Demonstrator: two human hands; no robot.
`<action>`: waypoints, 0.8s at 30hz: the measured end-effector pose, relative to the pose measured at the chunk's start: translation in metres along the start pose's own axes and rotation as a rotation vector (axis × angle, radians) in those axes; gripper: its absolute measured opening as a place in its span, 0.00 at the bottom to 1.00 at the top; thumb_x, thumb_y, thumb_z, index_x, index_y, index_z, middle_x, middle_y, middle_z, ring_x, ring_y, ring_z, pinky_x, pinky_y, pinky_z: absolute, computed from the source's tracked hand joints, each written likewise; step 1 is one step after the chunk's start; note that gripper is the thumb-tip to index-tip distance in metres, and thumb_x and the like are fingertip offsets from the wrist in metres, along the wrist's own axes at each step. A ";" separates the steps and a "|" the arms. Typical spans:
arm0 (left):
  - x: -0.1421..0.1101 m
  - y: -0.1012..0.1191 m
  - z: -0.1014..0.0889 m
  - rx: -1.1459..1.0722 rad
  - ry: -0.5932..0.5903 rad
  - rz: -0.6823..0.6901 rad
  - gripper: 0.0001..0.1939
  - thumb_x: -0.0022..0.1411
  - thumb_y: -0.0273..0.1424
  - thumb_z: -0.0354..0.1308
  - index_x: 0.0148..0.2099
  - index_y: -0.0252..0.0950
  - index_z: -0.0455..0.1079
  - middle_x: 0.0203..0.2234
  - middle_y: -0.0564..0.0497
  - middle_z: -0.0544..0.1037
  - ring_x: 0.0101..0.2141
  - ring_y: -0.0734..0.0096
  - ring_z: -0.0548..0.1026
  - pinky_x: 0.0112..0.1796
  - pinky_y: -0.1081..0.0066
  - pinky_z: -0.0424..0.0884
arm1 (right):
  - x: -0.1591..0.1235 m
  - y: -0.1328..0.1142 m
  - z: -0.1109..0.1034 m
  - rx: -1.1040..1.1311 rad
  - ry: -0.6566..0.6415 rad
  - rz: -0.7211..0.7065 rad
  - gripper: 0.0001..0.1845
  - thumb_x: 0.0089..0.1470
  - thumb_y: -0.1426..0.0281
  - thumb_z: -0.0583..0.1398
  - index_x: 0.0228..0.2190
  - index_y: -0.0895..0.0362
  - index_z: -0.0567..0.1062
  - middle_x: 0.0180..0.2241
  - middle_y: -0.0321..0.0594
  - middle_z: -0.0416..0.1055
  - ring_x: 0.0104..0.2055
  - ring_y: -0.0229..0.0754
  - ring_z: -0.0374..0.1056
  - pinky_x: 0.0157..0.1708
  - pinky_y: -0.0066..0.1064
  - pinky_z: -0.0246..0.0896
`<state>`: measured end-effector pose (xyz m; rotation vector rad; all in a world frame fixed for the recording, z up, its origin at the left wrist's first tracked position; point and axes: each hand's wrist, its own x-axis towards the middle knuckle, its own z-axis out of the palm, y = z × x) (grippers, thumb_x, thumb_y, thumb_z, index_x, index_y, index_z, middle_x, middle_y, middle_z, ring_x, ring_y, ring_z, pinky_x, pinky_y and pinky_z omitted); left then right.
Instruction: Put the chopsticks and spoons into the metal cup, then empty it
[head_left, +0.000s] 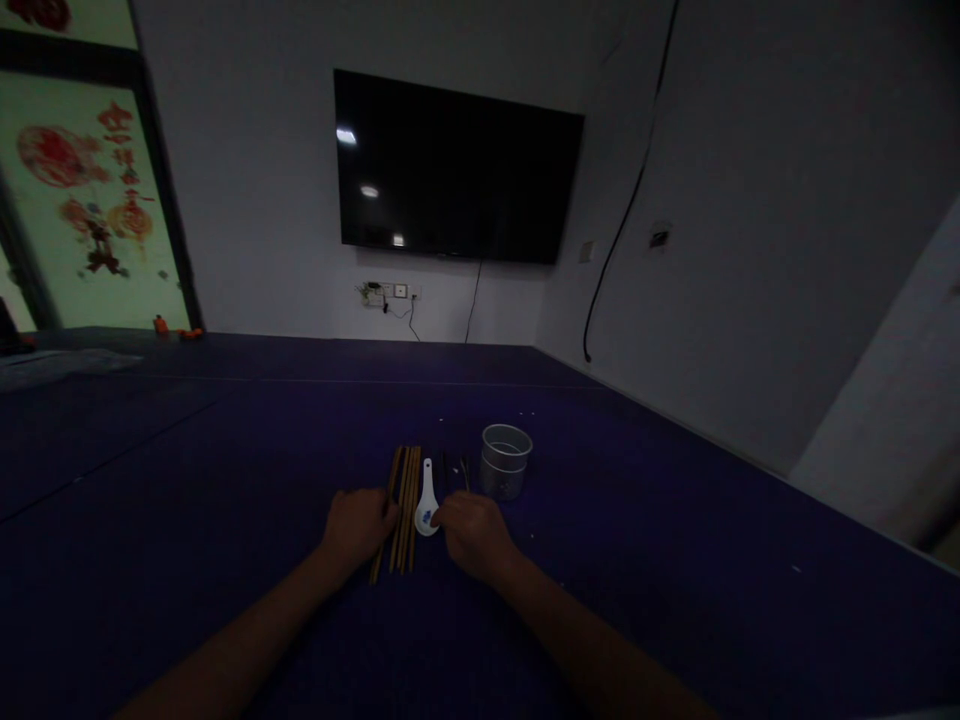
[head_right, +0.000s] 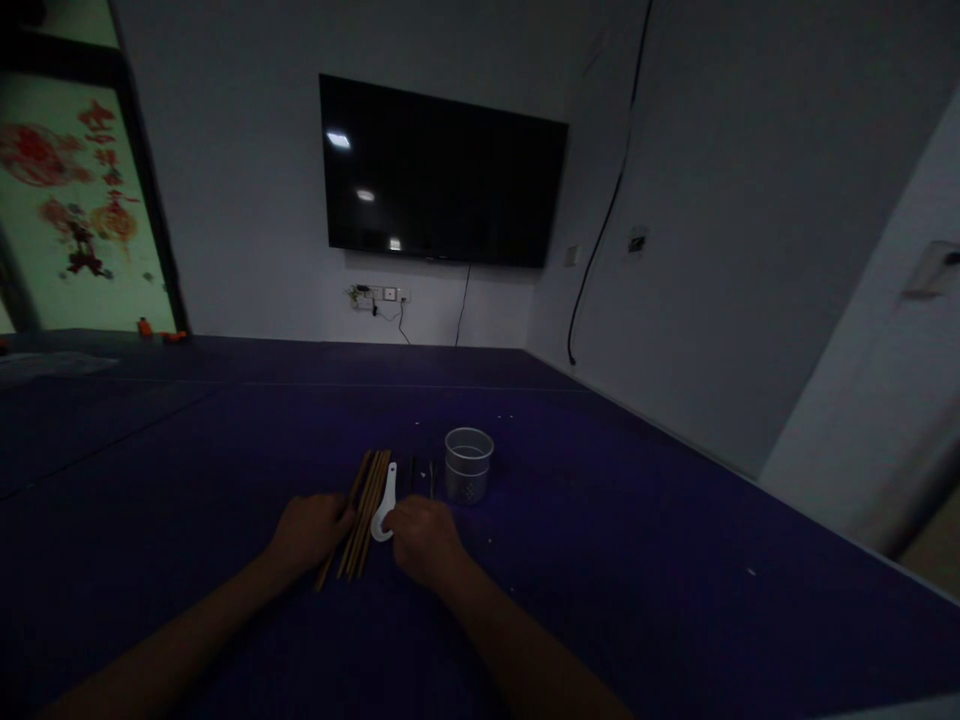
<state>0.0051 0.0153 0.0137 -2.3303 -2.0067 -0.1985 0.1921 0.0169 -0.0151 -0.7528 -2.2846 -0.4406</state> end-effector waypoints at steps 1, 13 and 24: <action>0.000 0.000 0.000 0.002 0.000 -0.001 0.19 0.61 0.37 0.41 0.33 0.35 0.72 0.31 0.43 0.78 0.36 0.61 0.76 0.39 0.64 0.64 | 0.000 0.000 0.000 -0.001 0.002 -0.005 0.15 0.40 0.83 0.51 0.24 0.58 0.73 0.22 0.40 0.70 0.26 0.38 0.65 0.27 0.27 0.58; -0.001 0.003 -0.005 0.078 -0.017 0.013 0.20 0.60 0.35 0.41 0.35 0.33 0.73 0.32 0.40 0.78 0.36 0.57 0.76 0.38 0.61 0.65 | 0.000 0.001 0.002 0.002 0.035 -0.027 0.14 0.39 0.83 0.50 0.24 0.58 0.72 0.22 0.39 0.70 0.25 0.38 0.64 0.26 0.27 0.57; -0.006 0.005 -0.009 0.150 -0.020 0.045 0.18 0.58 0.28 0.43 0.35 0.29 0.74 0.31 0.36 0.78 0.35 0.52 0.76 0.38 0.55 0.64 | 0.000 0.001 0.003 0.013 0.063 -0.034 0.14 0.40 0.83 0.50 0.24 0.58 0.73 0.21 0.39 0.69 0.25 0.38 0.64 0.25 0.27 0.56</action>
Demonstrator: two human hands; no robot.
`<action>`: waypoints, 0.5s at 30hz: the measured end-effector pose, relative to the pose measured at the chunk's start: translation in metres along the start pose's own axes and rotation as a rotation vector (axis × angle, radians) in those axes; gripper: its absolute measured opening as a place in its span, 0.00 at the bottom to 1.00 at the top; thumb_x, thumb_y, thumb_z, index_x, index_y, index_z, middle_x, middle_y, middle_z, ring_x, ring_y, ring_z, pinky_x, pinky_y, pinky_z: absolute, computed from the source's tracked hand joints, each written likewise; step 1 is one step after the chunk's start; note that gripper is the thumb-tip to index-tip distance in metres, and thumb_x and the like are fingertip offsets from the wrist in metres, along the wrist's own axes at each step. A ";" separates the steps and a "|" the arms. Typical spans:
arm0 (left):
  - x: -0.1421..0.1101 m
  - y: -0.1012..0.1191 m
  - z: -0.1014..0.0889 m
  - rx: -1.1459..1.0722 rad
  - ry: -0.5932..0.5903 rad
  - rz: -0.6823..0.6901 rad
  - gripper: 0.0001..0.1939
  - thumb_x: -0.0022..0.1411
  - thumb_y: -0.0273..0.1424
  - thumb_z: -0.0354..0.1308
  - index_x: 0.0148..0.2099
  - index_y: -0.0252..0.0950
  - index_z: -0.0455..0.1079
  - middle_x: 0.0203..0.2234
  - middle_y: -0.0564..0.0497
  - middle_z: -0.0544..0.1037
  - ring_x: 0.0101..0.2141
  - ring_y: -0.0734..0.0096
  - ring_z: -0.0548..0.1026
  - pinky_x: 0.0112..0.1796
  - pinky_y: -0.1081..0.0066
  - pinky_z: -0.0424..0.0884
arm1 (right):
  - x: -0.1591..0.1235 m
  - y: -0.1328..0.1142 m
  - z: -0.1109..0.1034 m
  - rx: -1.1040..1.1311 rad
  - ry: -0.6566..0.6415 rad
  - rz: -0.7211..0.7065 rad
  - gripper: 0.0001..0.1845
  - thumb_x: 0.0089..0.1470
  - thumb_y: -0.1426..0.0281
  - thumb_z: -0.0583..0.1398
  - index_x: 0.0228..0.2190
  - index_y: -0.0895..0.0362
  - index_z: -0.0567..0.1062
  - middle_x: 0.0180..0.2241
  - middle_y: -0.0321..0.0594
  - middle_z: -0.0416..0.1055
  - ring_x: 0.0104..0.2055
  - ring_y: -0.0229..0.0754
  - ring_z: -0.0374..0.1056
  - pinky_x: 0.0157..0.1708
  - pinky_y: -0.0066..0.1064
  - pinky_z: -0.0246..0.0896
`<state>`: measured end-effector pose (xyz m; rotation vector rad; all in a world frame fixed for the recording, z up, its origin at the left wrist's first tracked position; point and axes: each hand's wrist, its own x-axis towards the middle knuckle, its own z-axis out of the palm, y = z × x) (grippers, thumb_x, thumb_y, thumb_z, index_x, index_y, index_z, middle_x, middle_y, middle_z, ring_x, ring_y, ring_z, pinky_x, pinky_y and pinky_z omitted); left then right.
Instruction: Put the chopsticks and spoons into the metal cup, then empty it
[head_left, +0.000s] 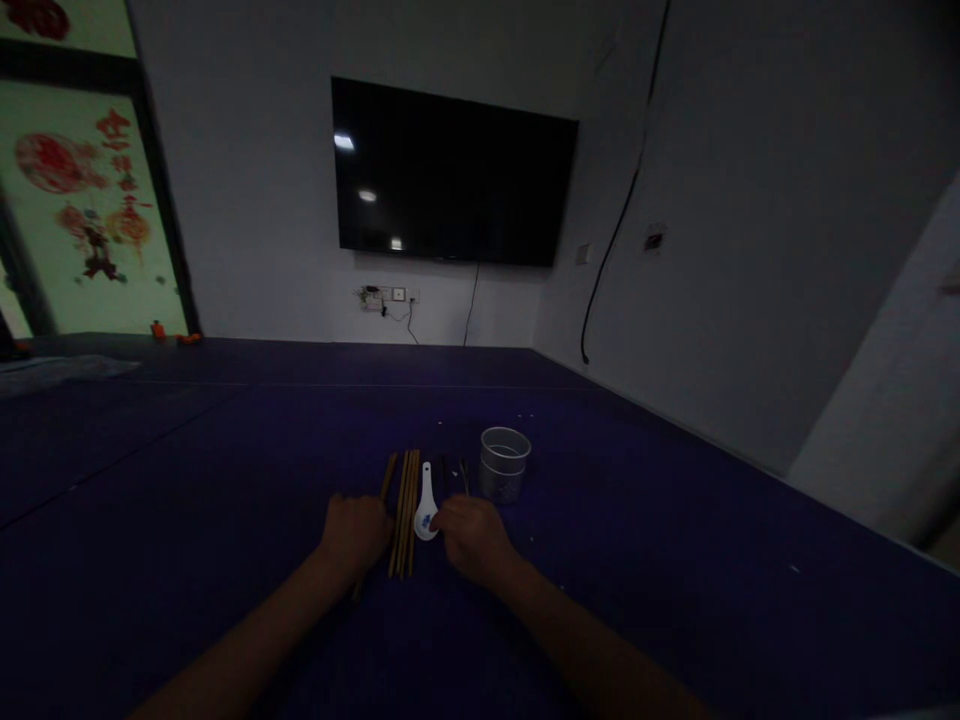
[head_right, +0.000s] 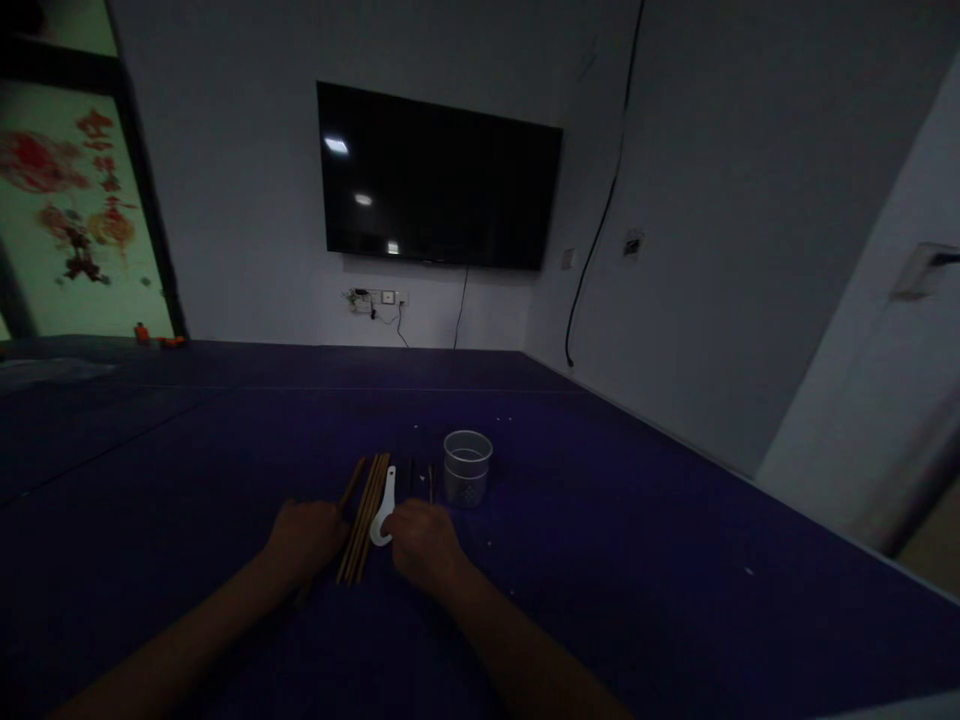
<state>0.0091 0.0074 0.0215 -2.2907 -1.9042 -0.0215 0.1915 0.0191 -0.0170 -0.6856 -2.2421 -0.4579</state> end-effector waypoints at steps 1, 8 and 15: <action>0.000 0.000 0.000 0.003 0.002 -0.002 0.18 0.58 0.28 0.43 0.35 0.29 0.74 0.31 0.36 0.78 0.35 0.52 0.76 0.38 0.55 0.64 | 0.000 0.000 0.000 0.005 0.007 -0.003 0.14 0.39 0.83 0.50 0.24 0.58 0.73 0.21 0.39 0.69 0.25 0.38 0.64 0.25 0.27 0.56; -0.002 -0.001 0.001 0.011 0.014 -0.012 0.17 0.57 0.28 0.44 0.35 0.29 0.74 0.31 0.37 0.78 0.35 0.53 0.76 0.37 0.58 0.64 | -0.001 0.001 0.000 0.010 0.007 -0.005 0.14 0.41 0.83 0.50 0.24 0.58 0.73 0.21 0.40 0.70 0.25 0.38 0.64 0.26 0.28 0.56; 0.000 -0.002 0.004 -0.006 0.027 -0.040 0.16 0.57 0.28 0.44 0.34 0.31 0.74 0.30 0.38 0.78 0.34 0.56 0.76 0.37 0.60 0.64 | 0.000 -0.001 -0.001 -0.002 -0.002 0.008 0.14 0.41 0.82 0.50 0.23 0.58 0.72 0.21 0.40 0.69 0.25 0.38 0.64 0.26 0.28 0.56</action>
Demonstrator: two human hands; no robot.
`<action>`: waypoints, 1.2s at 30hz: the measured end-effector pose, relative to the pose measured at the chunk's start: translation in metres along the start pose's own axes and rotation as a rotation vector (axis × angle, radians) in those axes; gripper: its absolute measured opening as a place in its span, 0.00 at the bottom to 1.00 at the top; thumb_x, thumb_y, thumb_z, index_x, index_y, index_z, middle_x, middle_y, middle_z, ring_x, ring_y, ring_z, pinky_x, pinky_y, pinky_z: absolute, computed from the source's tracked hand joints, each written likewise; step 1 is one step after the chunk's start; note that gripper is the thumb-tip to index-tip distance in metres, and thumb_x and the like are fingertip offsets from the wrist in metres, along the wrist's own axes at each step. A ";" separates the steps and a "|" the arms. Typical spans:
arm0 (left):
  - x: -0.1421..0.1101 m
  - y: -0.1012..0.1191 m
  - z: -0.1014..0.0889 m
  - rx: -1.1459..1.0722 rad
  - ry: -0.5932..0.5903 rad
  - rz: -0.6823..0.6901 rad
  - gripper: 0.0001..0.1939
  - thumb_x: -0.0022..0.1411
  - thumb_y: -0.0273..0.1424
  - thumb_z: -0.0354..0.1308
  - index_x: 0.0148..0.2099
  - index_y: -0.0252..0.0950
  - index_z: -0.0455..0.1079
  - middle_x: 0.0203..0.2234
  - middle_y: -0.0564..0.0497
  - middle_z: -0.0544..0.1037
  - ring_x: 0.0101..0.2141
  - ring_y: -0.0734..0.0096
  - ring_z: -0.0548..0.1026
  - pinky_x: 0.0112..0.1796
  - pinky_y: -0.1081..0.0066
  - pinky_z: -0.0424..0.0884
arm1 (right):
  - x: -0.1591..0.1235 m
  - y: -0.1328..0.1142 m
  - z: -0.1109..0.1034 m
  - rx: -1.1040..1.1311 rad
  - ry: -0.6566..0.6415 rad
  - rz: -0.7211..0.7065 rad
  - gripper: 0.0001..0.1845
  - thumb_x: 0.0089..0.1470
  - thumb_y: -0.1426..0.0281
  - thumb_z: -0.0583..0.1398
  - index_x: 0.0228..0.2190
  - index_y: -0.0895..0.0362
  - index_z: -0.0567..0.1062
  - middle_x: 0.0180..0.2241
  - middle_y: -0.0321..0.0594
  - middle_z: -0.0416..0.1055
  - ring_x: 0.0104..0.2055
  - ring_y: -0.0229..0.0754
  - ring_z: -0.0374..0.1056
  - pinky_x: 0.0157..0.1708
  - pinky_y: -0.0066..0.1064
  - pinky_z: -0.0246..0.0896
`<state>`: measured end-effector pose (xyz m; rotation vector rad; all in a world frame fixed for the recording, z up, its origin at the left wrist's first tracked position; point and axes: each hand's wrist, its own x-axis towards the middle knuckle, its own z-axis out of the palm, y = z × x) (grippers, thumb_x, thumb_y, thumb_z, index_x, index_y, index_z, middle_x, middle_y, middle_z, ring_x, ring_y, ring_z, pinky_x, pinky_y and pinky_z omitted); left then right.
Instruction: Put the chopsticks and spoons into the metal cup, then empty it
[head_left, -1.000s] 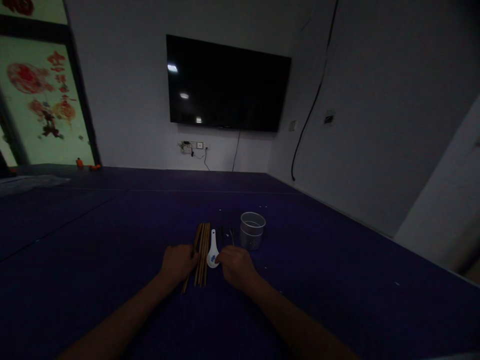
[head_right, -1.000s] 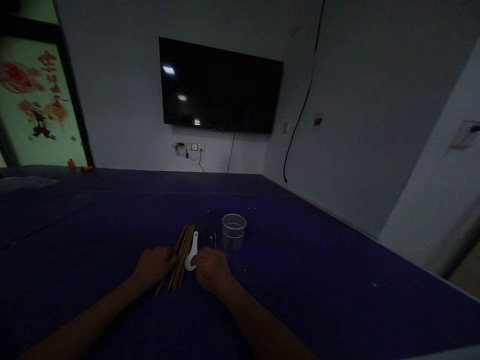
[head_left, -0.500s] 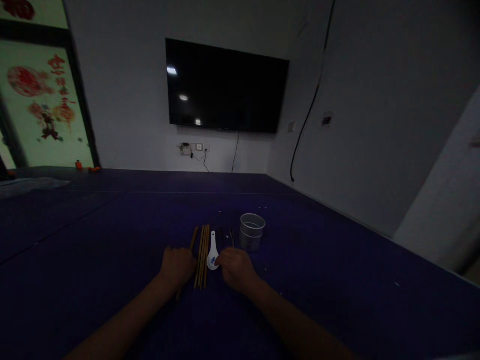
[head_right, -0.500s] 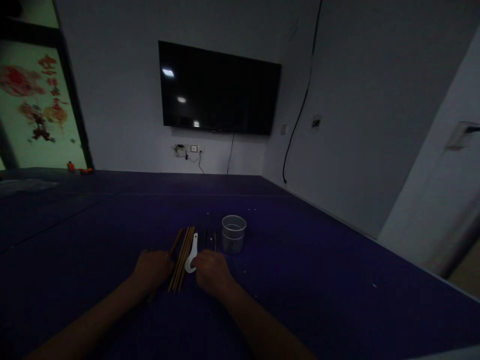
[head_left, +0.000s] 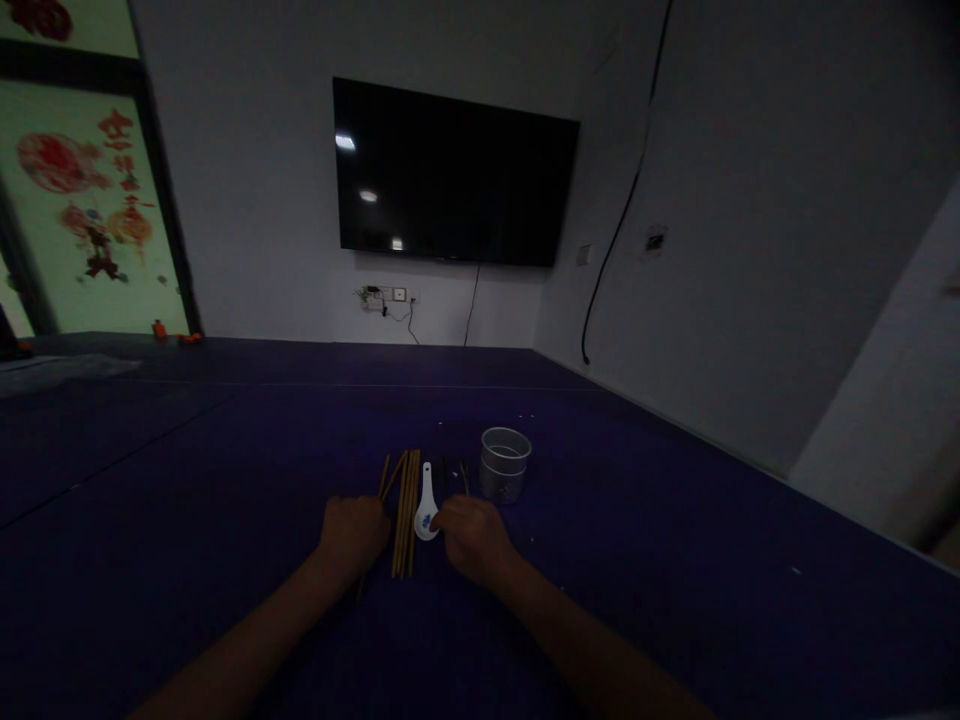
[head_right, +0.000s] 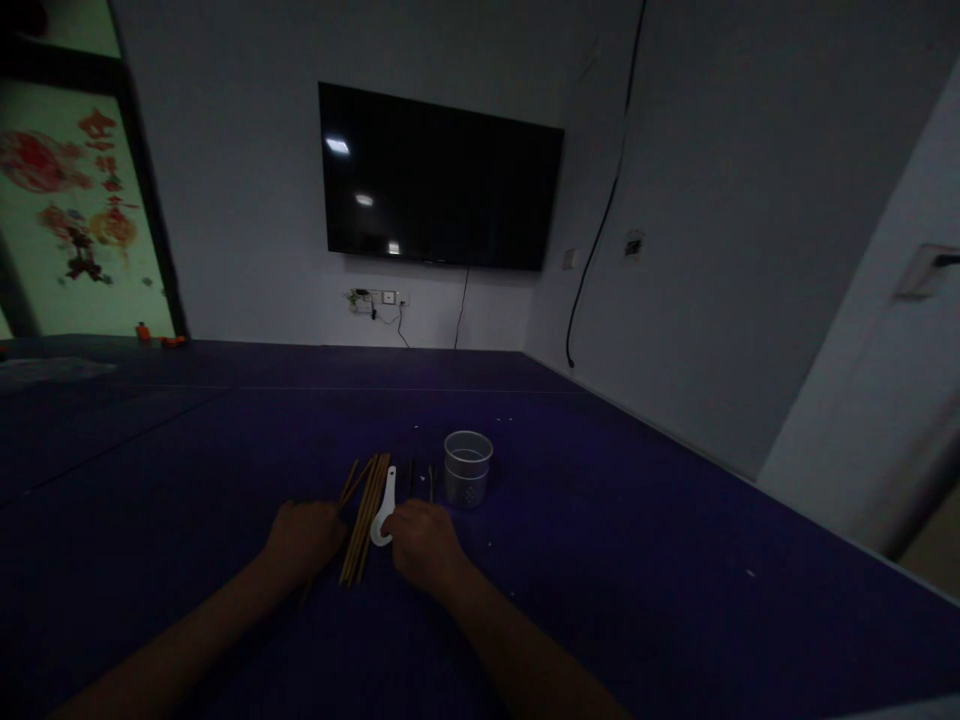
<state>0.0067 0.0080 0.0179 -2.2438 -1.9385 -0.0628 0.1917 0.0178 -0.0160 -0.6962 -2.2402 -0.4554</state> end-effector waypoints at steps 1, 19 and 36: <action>0.001 -0.001 0.001 -0.004 0.004 -0.007 0.16 0.57 0.28 0.44 0.34 0.31 0.74 0.30 0.38 0.78 0.34 0.56 0.76 0.36 0.61 0.64 | 0.000 0.000 0.000 -0.002 -0.007 0.005 0.14 0.41 0.82 0.50 0.23 0.58 0.72 0.21 0.40 0.70 0.25 0.38 0.64 0.26 0.28 0.56; 0.003 -0.002 -0.005 -0.049 0.258 0.018 0.17 0.61 0.32 0.40 0.36 0.33 0.70 0.29 0.43 0.78 0.33 0.59 0.75 0.35 0.63 0.61 | 0.003 -0.003 -0.002 -0.048 -0.145 0.052 0.14 0.40 0.83 0.52 0.25 0.58 0.74 0.23 0.40 0.71 0.27 0.39 0.65 0.28 0.28 0.57; 0.000 0.003 0.002 -0.111 0.430 0.203 0.14 0.62 0.31 0.42 0.31 0.35 0.68 0.25 0.46 0.75 0.31 0.64 0.71 0.35 0.65 0.59 | 0.002 -0.003 -0.003 -0.003 -0.193 0.082 0.15 0.42 0.83 0.52 0.29 0.58 0.74 0.29 0.41 0.74 0.31 0.39 0.68 0.33 0.28 0.61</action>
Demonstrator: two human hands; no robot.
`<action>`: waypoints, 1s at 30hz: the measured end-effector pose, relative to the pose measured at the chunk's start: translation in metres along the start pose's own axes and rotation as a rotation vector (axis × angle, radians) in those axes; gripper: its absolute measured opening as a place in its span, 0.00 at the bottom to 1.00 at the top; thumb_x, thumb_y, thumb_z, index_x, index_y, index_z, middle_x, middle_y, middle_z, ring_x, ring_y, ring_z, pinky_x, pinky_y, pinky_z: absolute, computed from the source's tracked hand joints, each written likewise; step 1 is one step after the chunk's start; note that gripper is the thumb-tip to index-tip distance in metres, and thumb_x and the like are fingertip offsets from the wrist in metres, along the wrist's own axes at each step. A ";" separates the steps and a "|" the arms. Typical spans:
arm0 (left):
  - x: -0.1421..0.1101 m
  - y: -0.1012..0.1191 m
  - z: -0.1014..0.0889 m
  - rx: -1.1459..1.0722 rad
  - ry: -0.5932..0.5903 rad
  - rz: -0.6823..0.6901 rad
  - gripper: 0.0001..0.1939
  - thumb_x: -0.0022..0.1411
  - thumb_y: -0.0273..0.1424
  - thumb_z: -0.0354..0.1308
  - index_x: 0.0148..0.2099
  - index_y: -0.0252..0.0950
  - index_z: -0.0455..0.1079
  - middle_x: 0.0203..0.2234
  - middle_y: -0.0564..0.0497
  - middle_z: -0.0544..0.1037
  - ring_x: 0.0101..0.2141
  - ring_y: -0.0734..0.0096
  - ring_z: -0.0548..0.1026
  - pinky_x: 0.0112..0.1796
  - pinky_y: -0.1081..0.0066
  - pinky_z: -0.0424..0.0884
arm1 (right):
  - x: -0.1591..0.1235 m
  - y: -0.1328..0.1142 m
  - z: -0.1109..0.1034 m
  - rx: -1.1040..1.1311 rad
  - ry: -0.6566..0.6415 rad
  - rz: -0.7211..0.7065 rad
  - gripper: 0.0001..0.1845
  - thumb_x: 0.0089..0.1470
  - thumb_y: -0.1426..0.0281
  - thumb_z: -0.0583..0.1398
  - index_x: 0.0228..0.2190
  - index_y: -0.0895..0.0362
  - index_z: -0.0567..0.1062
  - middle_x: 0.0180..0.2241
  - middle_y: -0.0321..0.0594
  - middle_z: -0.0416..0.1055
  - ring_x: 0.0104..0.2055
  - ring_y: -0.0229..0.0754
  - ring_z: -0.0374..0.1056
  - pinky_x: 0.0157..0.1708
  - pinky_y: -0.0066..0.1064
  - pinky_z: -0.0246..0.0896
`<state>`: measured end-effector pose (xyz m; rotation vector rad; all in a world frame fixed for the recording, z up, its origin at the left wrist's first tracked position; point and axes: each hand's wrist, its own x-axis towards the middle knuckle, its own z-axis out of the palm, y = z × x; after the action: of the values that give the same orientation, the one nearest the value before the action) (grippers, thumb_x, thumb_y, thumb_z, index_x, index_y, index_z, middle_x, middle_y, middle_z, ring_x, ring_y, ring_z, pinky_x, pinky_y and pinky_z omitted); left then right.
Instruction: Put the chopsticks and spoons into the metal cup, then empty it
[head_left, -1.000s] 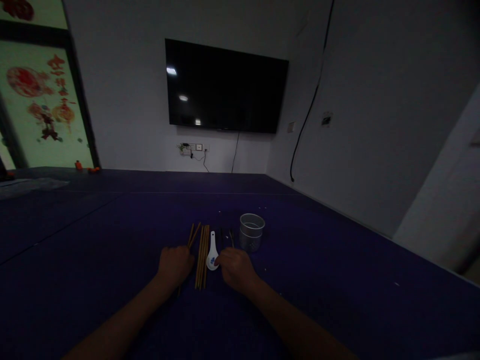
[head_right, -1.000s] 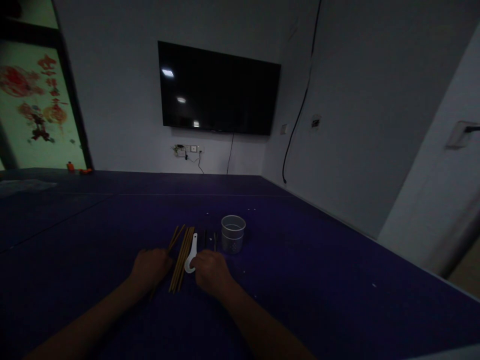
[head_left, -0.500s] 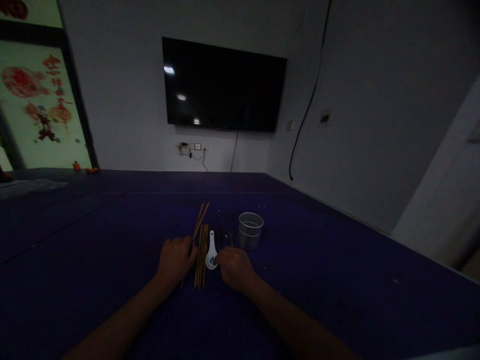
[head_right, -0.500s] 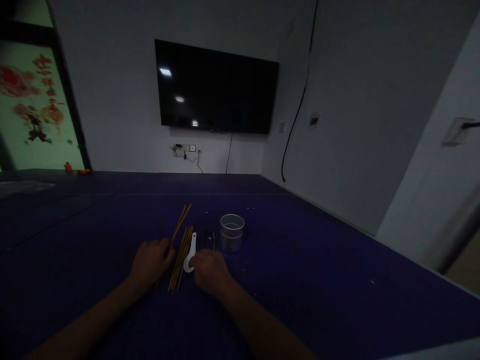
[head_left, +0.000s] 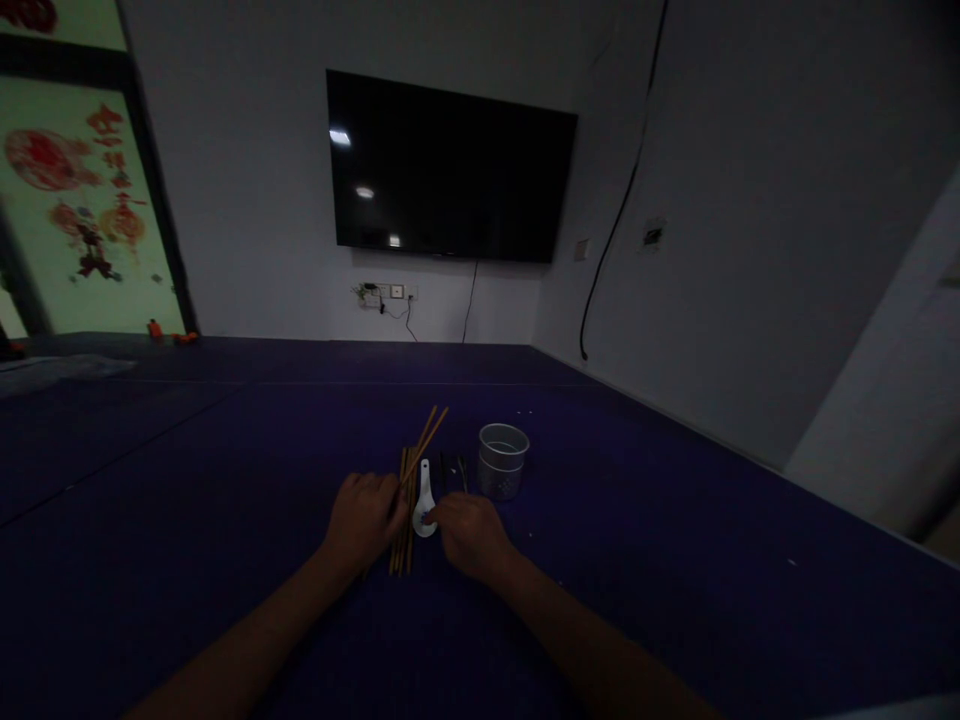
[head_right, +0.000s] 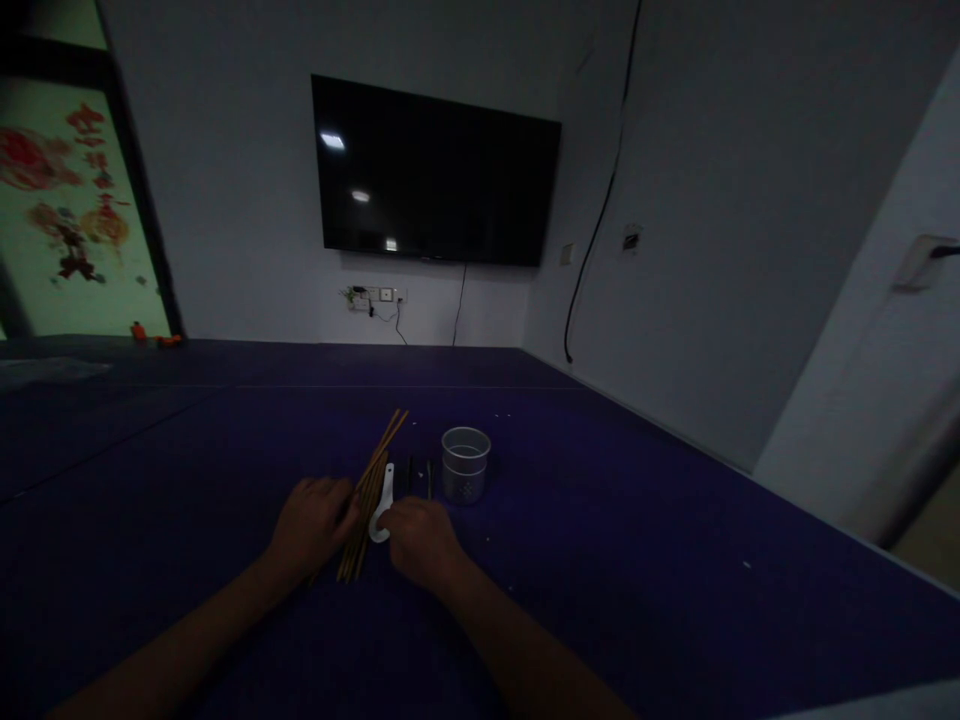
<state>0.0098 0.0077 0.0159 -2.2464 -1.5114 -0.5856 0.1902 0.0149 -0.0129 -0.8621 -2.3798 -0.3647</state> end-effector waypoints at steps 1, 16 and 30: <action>0.000 0.000 0.000 0.000 0.001 0.006 0.14 0.61 0.31 0.42 0.31 0.35 0.68 0.25 0.46 0.75 0.31 0.64 0.71 0.35 0.65 0.59 | 0.000 0.000 0.000 -0.001 -0.003 -0.004 0.15 0.43 0.83 0.52 0.29 0.58 0.74 0.29 0.41 0.74 0.31 0.39 0.68 0.34 0.28 0.61; 0.000 0.001 0.000 -0.020 0.016 0.058 0.14 0.62 0.31 0.42 0.30 0.35 0.68 0.23 0.47 0.74 0.29 0.64 0.71 0.35 0.64 0.60 | 0.000 -0.002 0.001 -0.002 -0.002 0.021 0.15 0.44 0.82 0.52 0.29 0.57 0.75 0.30 0.42 0.74 0.32 0.39 0.68 0.33 0.28 0.61; 0.001 0.001 0.003 -0.026 -0.132 0.065 0.14 0.62 0.32 0.43 0.32 0.35 0.68 0.26 0.46 0.76 0.31 0.64 0.73 0.34 0.65 0.60 | 0.001 -0.005 -0.003 0.029 -0.058 0.024 0.17 0.42 0.83 0.52 0.31 0.57 0.75 0.30 0.41 0.75 0.33 0.39 0.69 0.35 0.28 0.61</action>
<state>0.0118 0.0093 0.0140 -2.3866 -1.4928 -0.4477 0.1875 0.0107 -0.0102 -0.8983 -2.4200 -0.2986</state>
